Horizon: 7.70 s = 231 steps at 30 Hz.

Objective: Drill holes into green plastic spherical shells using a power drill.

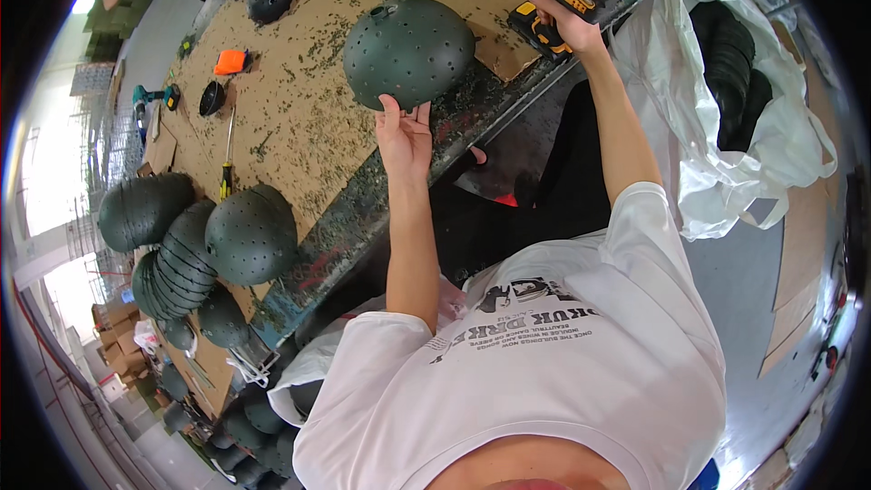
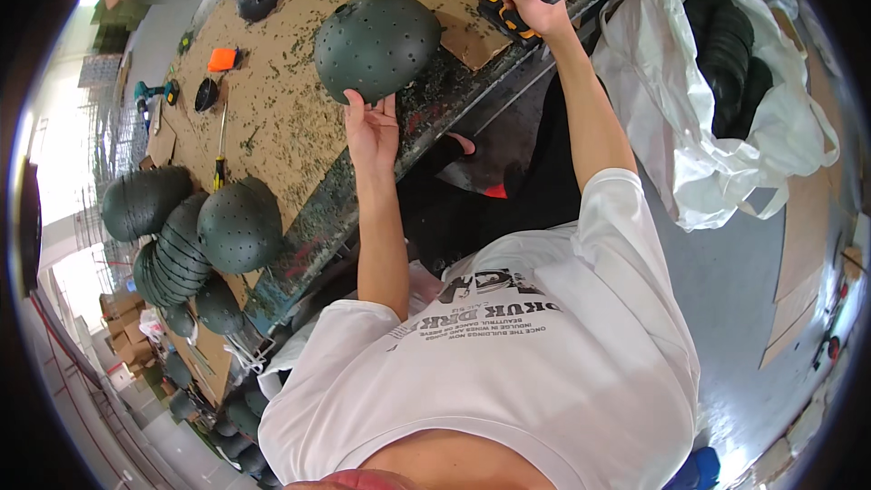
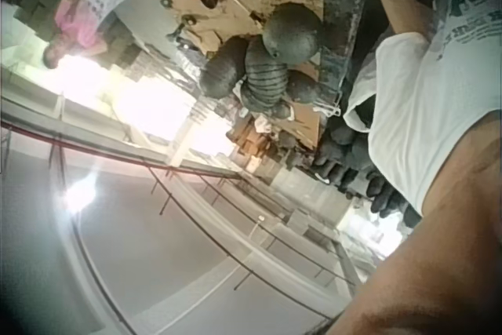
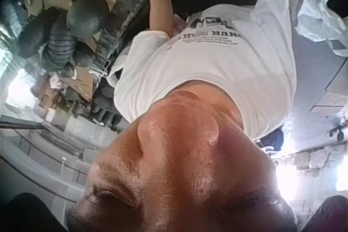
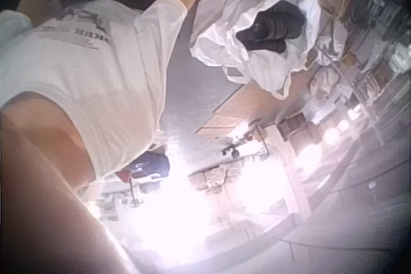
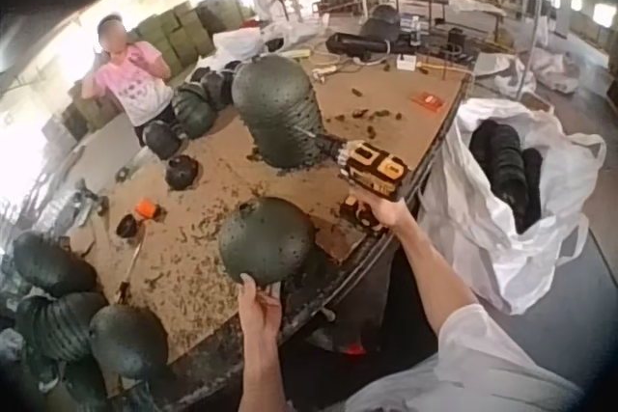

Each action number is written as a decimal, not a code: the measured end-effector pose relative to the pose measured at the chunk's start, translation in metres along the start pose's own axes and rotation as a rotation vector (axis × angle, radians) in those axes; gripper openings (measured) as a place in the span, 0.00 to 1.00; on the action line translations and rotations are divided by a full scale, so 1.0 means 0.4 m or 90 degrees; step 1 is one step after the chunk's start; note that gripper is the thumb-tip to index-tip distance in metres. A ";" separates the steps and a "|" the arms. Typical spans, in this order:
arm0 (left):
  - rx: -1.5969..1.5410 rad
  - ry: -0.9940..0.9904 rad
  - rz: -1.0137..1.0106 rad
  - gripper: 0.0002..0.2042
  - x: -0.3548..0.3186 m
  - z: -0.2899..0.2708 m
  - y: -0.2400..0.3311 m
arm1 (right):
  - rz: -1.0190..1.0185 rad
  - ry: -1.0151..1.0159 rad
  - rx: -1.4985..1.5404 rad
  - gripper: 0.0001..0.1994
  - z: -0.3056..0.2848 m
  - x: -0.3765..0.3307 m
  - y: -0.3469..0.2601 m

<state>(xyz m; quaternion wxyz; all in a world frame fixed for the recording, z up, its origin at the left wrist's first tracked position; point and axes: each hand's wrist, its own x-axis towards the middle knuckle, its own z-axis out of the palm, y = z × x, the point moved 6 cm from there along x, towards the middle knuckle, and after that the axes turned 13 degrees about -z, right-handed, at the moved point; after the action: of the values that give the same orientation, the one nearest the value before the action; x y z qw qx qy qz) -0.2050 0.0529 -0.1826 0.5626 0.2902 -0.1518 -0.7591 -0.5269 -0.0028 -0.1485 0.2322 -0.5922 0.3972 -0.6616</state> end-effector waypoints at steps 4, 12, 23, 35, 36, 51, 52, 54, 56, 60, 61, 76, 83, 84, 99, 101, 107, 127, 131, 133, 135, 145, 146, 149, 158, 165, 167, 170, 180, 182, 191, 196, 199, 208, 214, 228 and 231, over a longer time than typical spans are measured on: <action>0.026 0.026 -0.050 0.17 0.006 -0.024 0.016 | -0.010 -0.005 0.016 0.04 -0.003 0.005 0.003; 0.057 0.124 -0.042 0.15 0.007 -0.052 0.080 | -0.028 0.007 0.056 0.04 0.010 0.012 0.013; 0.049 0.211 -0.011 0.18 0.009 -0.076 0.092 | -0.063 0.027 0.044 0.06 -0.005 0.002 0.003; 0.276 0.350 0.038 0.23 0.007 -0.150 0.219 | -0.087 0.044 0.087 0.12 -0.003 -0.003 0.010; 0.372 0.394 0.044 0.25 -0.004 -0.124 0.225 | -0.081 0.039 0.077 0.12 -0.009 -0.007 0.020; 1.259 0.203 0.427 0.18 0.269 0.115 0.260 | 0.106 -0.032 0.072 0.05 -0.031 -0.022 -0.012; 1.231 0.173 0.445 0.18 0.254 0.097 0.248 | 0.104 -0.075 0.122 0.05 -0.031 -0.024 -0.065; 1.211 0.192 0.299 0.20 0.218 0.189 0.232 | 0.171 -0.125 0.139 0.05 -0.066 -0.104 -0.152; 1.179 0.239 0.250 0.18 0.191 0.217 0.261 | 0.247 -0.144 0.120 0.05 -0.033 -0.179 -0.185; 1.169 0.239 0.239 0.18 0.192 0.207 0.264 | 0.212 -0.203 0.057 0.10 0.008 -0.351 -0.166; 1.187 0.253 0.243 0.18 0.195 0.213 0.262 | 0.164 -0.227 0.025 0.11 0.029 -0.362 -0.185; 1.193 0.262 0.276 0.19 0.197 0.200 0.266 | -0.130 -0.351 -0.143 0.13 0.127 -0.391 -0.223; 1.192 0.263 0.284 0.19 0.198 0.204 0.258 | -0.123 -0.307 -0.101 0.10 0.138 -0.367 -0.247; 1.190 0.263 0.283 0.19 0.199 0.200 0.257 | -0.132 -0.280 -0.094 0.08 0.136 -0.363 -0.251; 1.181 0.265 0.323 0.18 0.211 0.190 0.255 | -0.078 -0.392 -0.055 0.17 0.143 -0.305 -0.262; 1.180 0.265 0.345 0.17 0.206 0.191 0.253 | -0.033 -0.397 -0.060 0.18 0.154 -0.297 -0.262; 1.158 0.246 0.299 0.18 0.199 0.197 0.239 | -0.059 -0.396 -0.061 0.12 0.212 -0.308 -0.179; 1.006 0.220 0.768 0.18 0.175 0.114 0.293 | -0.104 -0.118 -0.044 0.07 0.012 0.013 0.015; 0.967 0.321 0.718 0.17 0.087 0.142 0.268 | -0.069 -0.079 -0.002 0.06 -0.001 0.022 0.037; 1.182 0.457 0.643 0.18 0.071 0.146 0.249 | -0.016 -0.065 0.078 0.03 -0.004 0.026 0.043; 1.211 0.429 0.620 0.19 0.072 0.154 0.237 | -0.044 -0.067 0.074 0.07 -0.008 0.018 0.055; 1.295 0.387 0.531 0.18 0.096 0.180 0.300 | -0.064 -0.023 0.067 0.03 0.002 0.012 0.046; 1.296 0.386 0.530 0.18 0.090 0.197 0.302 | -0.063 -0.016 0.062 0.04 -0.003 0.013 0.045; 1.255 0.337 0.539 0.17 0.074 0.242 0.309 | -0.058 -0.011 0.065 0.05 -0.008 0.012 0.050; 1.251 0.237 0.484 0.16 0.083 0.253 0.267 | -0.058 -0.012 0.075 0.06 0.004 0.014 0.052; 1.310 0.175 0.461 0.15 0.082 0.243 0.245 | -0.055 -0.017 0.079 0.06 0.002 0.015 0.045; 1.314 0.168 0.460 0.14 0.084 0.238 0.244 | -0.056 -0.018 0.074 0.06 0.000 0.016 0.045; 1.300 0.149 0.456 0.13 0.087 0.231 0.246 | -0.056 -0.023 0.080 0.05 0.000 0.017 0.058; 1.286 0.022 0.539 0.11 0.090 0.216 0.250 | -0.035 -0.023 0.074 0.04 0.005 0.013 0.059; 1.280 0.002 0.541 0.11 0.093 0.218 0.245 | -0.041 -0.023 0.050 0.04 -0.009 0.009 0.076; 1.266 0.003 0.541 0.11 0.122 0.181 0.250 | 0.003 -0.045 0.098 0.06 0.005 0.014 0.059; 1.237 -0.005 0.587 0.14 0.144 0.168 0.245 | 0.050 -0.068 0.019 0.03 -0.011 0.001 0.022; 1.226 0.070 0.691 0.14 0.150 0.199 0.245 | 0.112 -0.110 0.146 0.06 -0.026 -0.043 -0.062; 1.141 0.170 0.293 0.28 0.184 0.202 0.233 | 0.265 -0.207 0.043 0.13 -0.037 -0.410 -0.169; 1.123 0.189 0.259 0.28 0.197 0.193 0.232 | -0.009 -0.277 -0.070 0.09 0.038 -0.405 -0.233; 1.124 0.187 0.236 0.28 0.195 0.195 0.233 | -0.111 -0.292 -0.117 0.10 0.075 -0.383 -0.240; 1.120 0.185 0.223 0.28 0.195 0.193 0.231 | -0.139 -0.292 -0.113 0.10 0.079 -0.373 -0.250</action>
<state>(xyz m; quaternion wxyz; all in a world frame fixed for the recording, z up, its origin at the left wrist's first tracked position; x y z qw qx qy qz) -0.1970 -0.0575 -0.0914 0.2588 0.6807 -0.6460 -0.2287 -0.4515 0.1629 -0.1582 0.1908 -0.7838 0.3246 -0.4937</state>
